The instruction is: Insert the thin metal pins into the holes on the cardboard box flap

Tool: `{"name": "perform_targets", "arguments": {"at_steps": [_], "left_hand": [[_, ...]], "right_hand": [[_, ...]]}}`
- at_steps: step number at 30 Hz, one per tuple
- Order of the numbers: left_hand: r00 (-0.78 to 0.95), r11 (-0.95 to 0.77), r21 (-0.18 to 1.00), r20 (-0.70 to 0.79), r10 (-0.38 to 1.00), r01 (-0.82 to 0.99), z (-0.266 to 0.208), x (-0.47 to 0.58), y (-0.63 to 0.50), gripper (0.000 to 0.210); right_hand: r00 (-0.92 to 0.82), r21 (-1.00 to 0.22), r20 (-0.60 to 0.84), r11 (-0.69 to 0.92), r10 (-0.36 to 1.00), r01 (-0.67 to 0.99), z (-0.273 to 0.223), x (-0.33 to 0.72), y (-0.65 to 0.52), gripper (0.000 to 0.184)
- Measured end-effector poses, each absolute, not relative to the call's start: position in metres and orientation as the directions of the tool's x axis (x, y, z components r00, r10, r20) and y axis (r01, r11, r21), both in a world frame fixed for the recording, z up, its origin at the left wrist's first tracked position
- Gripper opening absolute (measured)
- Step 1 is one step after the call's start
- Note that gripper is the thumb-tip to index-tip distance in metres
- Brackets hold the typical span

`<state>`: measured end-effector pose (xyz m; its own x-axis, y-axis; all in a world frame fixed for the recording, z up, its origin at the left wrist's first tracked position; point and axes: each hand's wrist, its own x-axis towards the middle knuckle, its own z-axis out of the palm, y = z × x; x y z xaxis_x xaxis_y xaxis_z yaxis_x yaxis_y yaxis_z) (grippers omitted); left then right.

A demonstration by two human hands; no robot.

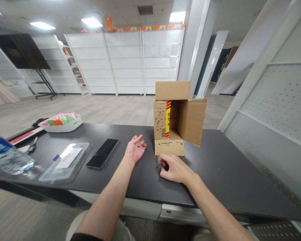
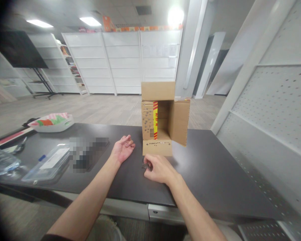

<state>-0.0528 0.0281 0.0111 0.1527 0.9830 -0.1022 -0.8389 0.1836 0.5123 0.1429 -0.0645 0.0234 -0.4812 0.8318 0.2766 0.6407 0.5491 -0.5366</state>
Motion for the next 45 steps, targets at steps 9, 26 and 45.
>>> {"name": "perform_targets", "arguments": {"at_steps": [9, 26, 45], "left_hand": [[0.159, 0.187, 0.515, -0.099, 0.982, -0.836, 0.0089, -0.0539, 0.0297, 0.026], [0.158, 0.192, 0.496, -0.110, 0.981, -0.847, 0.0101, -0.0537, 0.0293, 0.025], [0.149, 0.185, 0.506, -0.112, 0.982, -0.843, 0.0104, -0.0534, 0.0292, 0.026]], "right_hand": [[-0.492, -0.540, 0.288, 0.563, 0.822, 0.625, 0.0208, 0.1431, -0.0633, 0.023], [-0.501, -0.524, 0.307, 0.584, 0.809, 0.620, 0.0181, 0.1443, -0.0618, 0.022], [-0.503, -0.499, 0.313, 0.590, 0.806, 0.634, 0.0242, 0.1425, -0.0641, 0.019]]}}
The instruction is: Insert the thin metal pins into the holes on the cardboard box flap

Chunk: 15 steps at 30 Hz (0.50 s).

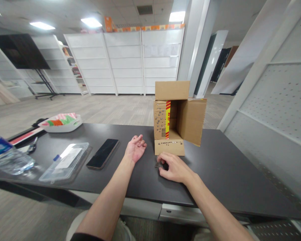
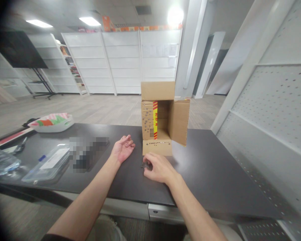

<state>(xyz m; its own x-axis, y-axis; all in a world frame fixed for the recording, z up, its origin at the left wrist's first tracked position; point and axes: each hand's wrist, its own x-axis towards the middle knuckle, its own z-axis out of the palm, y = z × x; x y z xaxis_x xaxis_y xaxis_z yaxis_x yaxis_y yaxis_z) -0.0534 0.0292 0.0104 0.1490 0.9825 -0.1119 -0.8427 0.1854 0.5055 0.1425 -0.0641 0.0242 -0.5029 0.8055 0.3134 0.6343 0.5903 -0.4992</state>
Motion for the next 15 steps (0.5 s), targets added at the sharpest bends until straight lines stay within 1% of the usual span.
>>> {"name": "perform_targets", "arguments": {"at_steps": [6, 15], "left_hand": [[0.159, 0.192, 0.503, -0.108, 0.981, -0.843, 0.0102, -0.0538, 0.0291, 0.025], [0.158, 0.192, 0.507, -0.109, 0.981, -0.840, 0.0102, -0.0535, 0.0287, 0.025]], "right_hand": [[-0.515, -0.490, 0.296, 0.591, 0.804, 0.641, 0.0220, 0.1429, -0.0637, 0.028], [-0.525, -0.467, 0.293, 0.598, 0.799, 0.651, 0.0185, 0.1443, -0.0626, 0.032]]}}
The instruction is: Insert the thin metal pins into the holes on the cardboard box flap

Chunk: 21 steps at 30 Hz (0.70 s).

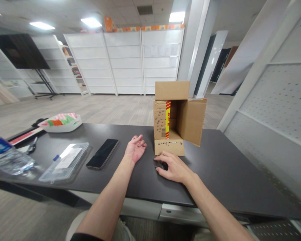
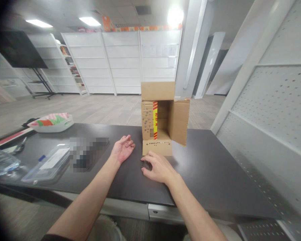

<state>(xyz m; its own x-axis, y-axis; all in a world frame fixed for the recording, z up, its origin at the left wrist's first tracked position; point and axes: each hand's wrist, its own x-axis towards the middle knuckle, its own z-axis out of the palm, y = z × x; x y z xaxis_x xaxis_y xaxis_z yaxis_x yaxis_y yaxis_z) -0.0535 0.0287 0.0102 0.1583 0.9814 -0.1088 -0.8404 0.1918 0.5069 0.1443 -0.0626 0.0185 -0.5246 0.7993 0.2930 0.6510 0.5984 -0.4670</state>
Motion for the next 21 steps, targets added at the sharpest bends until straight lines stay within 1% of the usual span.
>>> {"name": "perform_targets", "arguments": {"at_steps": [21], "left_hand": [[0.152, 0.190, 0.509, -0.116, 0.982, -0.840, 0.0123, -0.0530, 0.0271, 0.024]], "right_hand": [[-0.521, -0.468, 0.293, 0.595, 0.802, 0.653, 0.0211, 0.1433, -0.0623, 0.027]]}}
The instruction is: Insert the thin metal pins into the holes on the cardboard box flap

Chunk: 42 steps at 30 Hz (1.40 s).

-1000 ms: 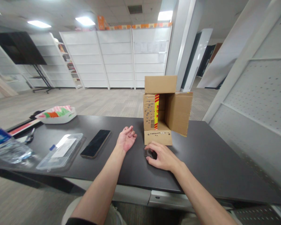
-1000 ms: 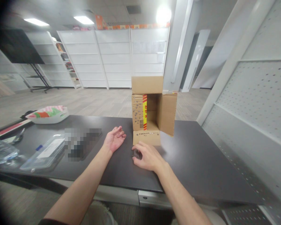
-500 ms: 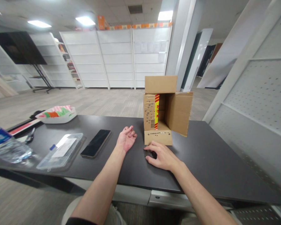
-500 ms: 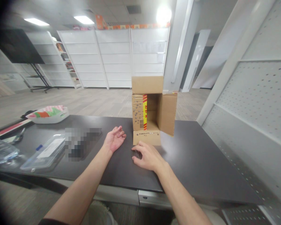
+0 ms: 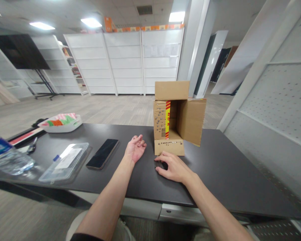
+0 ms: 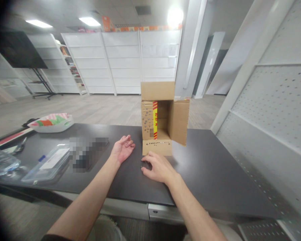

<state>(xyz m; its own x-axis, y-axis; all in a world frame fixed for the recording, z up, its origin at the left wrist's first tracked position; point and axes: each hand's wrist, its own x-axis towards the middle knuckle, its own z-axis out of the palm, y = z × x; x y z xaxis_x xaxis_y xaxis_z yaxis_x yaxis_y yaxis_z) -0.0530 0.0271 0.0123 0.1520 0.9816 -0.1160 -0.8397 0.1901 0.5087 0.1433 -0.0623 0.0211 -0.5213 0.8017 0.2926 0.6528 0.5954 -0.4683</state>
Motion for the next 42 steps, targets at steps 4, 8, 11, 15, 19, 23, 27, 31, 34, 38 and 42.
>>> {"name": "perform_targets", "arguments": {"at_steps": [4, 8, 11, 15, 19, 23, 27, 31, 34, 38, 42], "left_hand": [[0.154, 0.189, 0.508, -0.111, 0.982, -0.841, 0.012, -0.053, 0.028, 0.025], [0.152, 0.187, 0.505, -0.111, 0.982, -0.843, 0.012, -0.053, 0.027, 0.026], [0.155, 0.190, 0.505, -0.112, 0.982, -0.842, 0.013, -0.053, 0.027, 0.026], [0.149, 0.185, 0.514, -0.113, 0.982, -0.838, 0.014, -0.053, 0.026, 0.027], [0.145, 0.180, 0.524, -0.107, 0.984, -0.833, 0.014, -0.053, 0.027, 0.027], [0.157, 0.185, 0.508, -0.098, 0.983, -0.841, 0.012, -0.053, 0.028, 0.026], [0.157, 0.189, 0.504, -0.106, 0.982, -0.843, 0.011, -0.053, 0.028, 0.025], [0.154, 0.188, 0.512, -0.110, 0.982, -0.838, 0.011, -0.053, 0.028, 0.025], [0.155, 0.191, 0.515, -0.113, 0.981, -0.836, 0.012, -0.053, 0.028, 0.025], [0.151, 0.189, 0.513, -0.115, 0.982, -0.837, 0.011, -0.053, 0.028, 0.024], [0.152, 0.191, 0.505, -0.117, 0.981, -0.842, 0.011, -0.054, 0.028, 0.024]], "right_hand": [[-0.519, -0.463, 0.294, 0.595, 0.802, 0.657, 0.019, 0.144, -0.062, 0.028], [-0.519, -0.463, 0.300, 0.597, 0.801, 0.655, 0.020, 0.143, -0.062, 0.028], [-0.518, -0.465, 0.302, 0.599, 0.800, 0.653, 0.020, 0.143, -0.062, 0.028], [-0.520, -0.469, 0.303, 0.600, 0.799, 0.648, 0.020, 0.144, -0.062, 0.028], [-0.513, -0.477, 0.304, 0.594, 0.803, 0.648, 0.021, 0.145, -0.062, 0.030], [-0.467, -0.471, 0.318, 0.565, 0.825, 0.677, 0.022, 0.145, -0.062, 0.028], [-0.369, -0.489, 0.371, 0.517, 0.852, 0.702, 0.018, 0.146, -0.058, 0.022], [-0.215, -0.493, 0.456, 0.446, 0.864, 0.747, 0.010, 0.149, -0.050, 0.024], [-0.084, -0.477, 0.508, 0.362, 0.857, 0.801, 0.005, 0.153, -0.044, 0.025], [0.056, -0.463, 0.527, 0.231, 0.848, 0.856, 0.003, 0.156, -0.041, 0.028], [0.111, -0.452, 0.517, 0.160, 0.849, 0.877, 0.003, 0.157, -0.040, 0.030]]}}
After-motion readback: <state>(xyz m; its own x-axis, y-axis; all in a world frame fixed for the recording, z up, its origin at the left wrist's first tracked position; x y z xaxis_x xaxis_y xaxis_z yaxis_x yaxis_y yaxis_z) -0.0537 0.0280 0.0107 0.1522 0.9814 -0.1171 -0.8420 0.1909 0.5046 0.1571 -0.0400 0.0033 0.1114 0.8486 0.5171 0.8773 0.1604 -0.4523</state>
